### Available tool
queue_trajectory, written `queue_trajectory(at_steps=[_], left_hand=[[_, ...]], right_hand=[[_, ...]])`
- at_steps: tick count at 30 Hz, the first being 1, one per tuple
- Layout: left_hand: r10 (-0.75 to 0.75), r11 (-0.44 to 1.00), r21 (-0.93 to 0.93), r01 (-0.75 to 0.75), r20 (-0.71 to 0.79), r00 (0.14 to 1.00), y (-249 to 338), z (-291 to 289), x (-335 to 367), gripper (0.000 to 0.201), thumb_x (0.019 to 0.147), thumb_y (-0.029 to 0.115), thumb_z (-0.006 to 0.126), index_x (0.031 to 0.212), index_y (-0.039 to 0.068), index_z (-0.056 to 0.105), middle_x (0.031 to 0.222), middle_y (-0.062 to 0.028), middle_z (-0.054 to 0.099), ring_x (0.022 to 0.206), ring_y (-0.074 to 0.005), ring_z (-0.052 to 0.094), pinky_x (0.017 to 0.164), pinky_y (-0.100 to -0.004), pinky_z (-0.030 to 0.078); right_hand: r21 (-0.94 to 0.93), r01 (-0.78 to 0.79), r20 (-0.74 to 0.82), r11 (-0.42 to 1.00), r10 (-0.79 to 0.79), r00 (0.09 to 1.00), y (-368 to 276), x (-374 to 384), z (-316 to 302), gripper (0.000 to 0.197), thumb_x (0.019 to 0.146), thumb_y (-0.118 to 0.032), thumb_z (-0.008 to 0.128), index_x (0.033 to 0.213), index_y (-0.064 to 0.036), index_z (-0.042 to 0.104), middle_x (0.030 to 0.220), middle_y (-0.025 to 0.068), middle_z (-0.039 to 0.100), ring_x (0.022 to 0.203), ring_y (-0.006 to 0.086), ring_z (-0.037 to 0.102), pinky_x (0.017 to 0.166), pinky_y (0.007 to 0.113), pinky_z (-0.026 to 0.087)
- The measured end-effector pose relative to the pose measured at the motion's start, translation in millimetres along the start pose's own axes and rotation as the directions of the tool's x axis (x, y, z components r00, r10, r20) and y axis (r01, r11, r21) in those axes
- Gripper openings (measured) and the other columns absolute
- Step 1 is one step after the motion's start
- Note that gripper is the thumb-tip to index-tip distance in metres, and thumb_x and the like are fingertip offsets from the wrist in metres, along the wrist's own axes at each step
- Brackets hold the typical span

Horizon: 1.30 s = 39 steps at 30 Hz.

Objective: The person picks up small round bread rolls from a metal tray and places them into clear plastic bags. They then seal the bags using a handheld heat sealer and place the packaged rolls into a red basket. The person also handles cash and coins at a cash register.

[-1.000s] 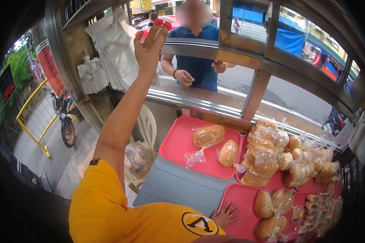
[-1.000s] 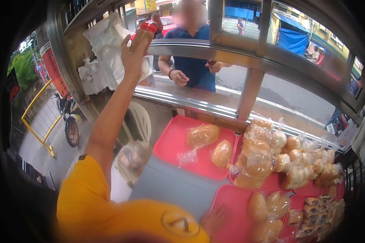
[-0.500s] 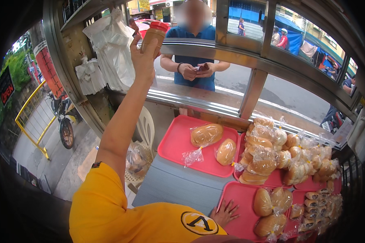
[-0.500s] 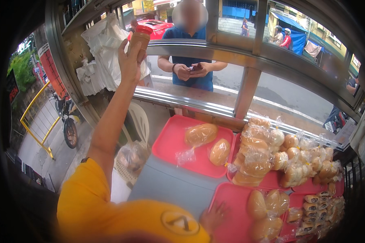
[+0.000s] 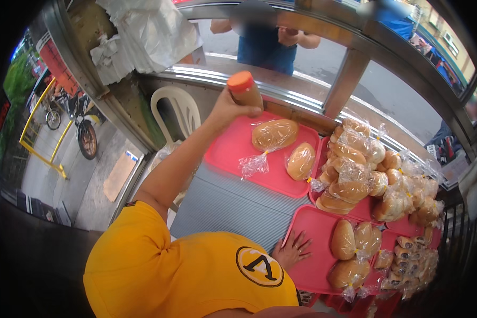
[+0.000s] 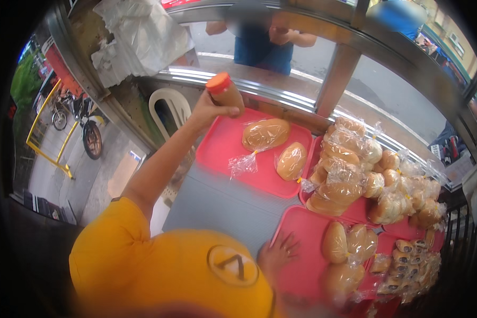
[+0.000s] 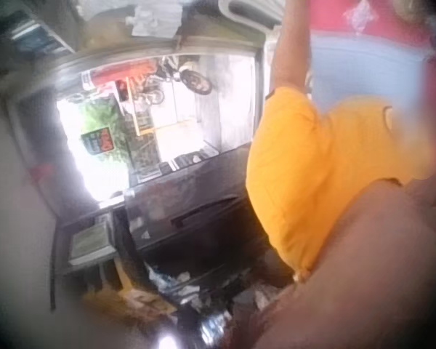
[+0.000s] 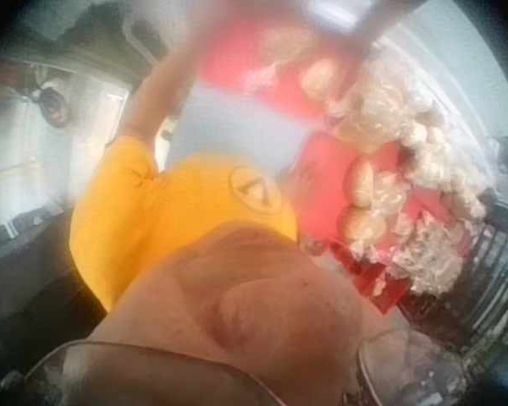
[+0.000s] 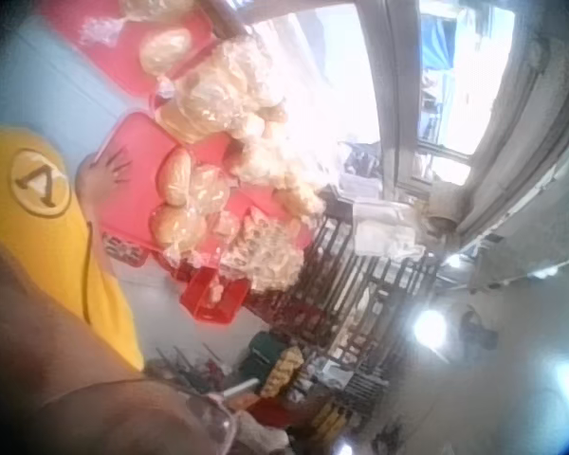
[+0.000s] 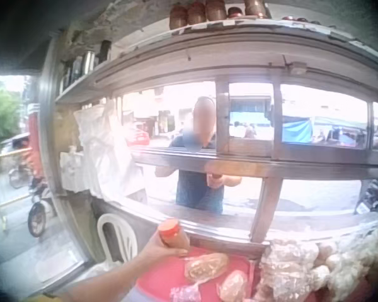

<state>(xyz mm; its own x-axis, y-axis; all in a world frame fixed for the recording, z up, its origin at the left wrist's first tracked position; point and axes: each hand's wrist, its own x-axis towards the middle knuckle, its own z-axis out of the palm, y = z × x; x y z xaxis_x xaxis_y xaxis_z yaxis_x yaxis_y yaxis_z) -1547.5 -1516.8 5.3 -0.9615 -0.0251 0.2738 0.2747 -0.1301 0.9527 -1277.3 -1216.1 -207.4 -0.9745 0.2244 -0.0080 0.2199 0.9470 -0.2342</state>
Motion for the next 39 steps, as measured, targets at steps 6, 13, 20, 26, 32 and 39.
queue_trajectory(at_steps=[6,13,20,26,32,39], left_hand=[[-0.258,0.92,0.304,0.246,-0.002,0.966,-94,4,-112,0.083,0.059,0.001,0.082,0.131,0.008,0.041,0.119,-0.0056,0.056,0.113,-0.0175,0.053,0.094,-0.035,0.047],[-0.484,0.754,0.533,0.383,0.056,0.873,-107,13,-216,0.085,0.055,0.008,0.085,0.129,0.012,0.041,0.118,-0.0132,0.058,0.114,-0.0316,0.056,0.095,-0.0397,0.046],[-0.341,0.738,0.66,0.14,0.186,0.921,-123,-13,-201,0.061,0.071,0.01,0.075,0.126,0.012,0.048,0.12,-0.0131,0.057,0.112,-0.0323,0.056,0.094,-0.0405,0.045],[0.055,0.643,0.766,-0.002,-0.044,0.997,-63,-114,-130,0.02,0.08,0.025,0.067,0.086,0.006,0.068,0.075,-0.0155,0.064,0.073,-0.0327,0.063,0.07,-0.0402,0.05],[0.672,0.598,0.798,0.076,-0.551,0.496,-19,-337,-69,0.014,0.084,0.019,0.065,0.089,0.007,0.069,0.074,-0.0171,0.064,0.076,-0.0333,0.064,0.068,-0.0413,0.048],[0.473,0.557,0.65,0.517,-0.76,0.446,24,-531,-12,0.023,0.086,0.029,0.062,0.09,0.008,0.071,0.089,-0.016,0.068,0.09,-0.0317,0.064,0.08,-0.0401,0.048]], right_hand=[[-0.076,0.02,-0.027,0.997,-0.023,0.999,7,-2,18,0.062,0.087,-0.04,0.047,0.142,-0.0122,0.038,0.154,0.0146,0.023,0.14,0.0448,0.016,0.104,0.07,0.009],[-0.199,-0.045,-0.049,0.979,0.036,0.998,11,0,36,0.063,0.092,-0.058,0.03,0.146,-0.0246,0.034,0.156,0.0017,0.022,0.143,0.0366,0.015,0.105,0.07,0.007],[-0.043,0.305,-0.146,0.951,-0.308,0.94,-57,25,-24,0.074,0.086,-0.045,0.054,0.147,-0.0127,0.028,0.153,0.0147,0.023,0.141,0.0379,0.019,0.105,0.066,0.018],[0.531,0.466,-0.205,0.707,-0.427,0.881,-159,67,-4,0.09,0.074,-0.023,0.076,0.144,0.001,0.025,0.142,0.0242,0.036,0.133,0.0402,0.033,0.109,0.047,0.027],[0.595,0.251,-0.182,0.763,-0.176,0.967,-191,53,45,0.084,0.072,-0.028,0.08,0.136,0.004,0.036,0.129,0.0239,0.048,0.119,0.0383,0.046,0.103,0.049,0.033],[0.198,0.206,-0.101,0.958,-0.189,0.977,-198,36,62,0.058,0.083,-0.039,0.065,0.115,0.0077,0.054,0.116,0.025,0.054,0.118,0.0402,0.044,0.104,0.052,0.025]])
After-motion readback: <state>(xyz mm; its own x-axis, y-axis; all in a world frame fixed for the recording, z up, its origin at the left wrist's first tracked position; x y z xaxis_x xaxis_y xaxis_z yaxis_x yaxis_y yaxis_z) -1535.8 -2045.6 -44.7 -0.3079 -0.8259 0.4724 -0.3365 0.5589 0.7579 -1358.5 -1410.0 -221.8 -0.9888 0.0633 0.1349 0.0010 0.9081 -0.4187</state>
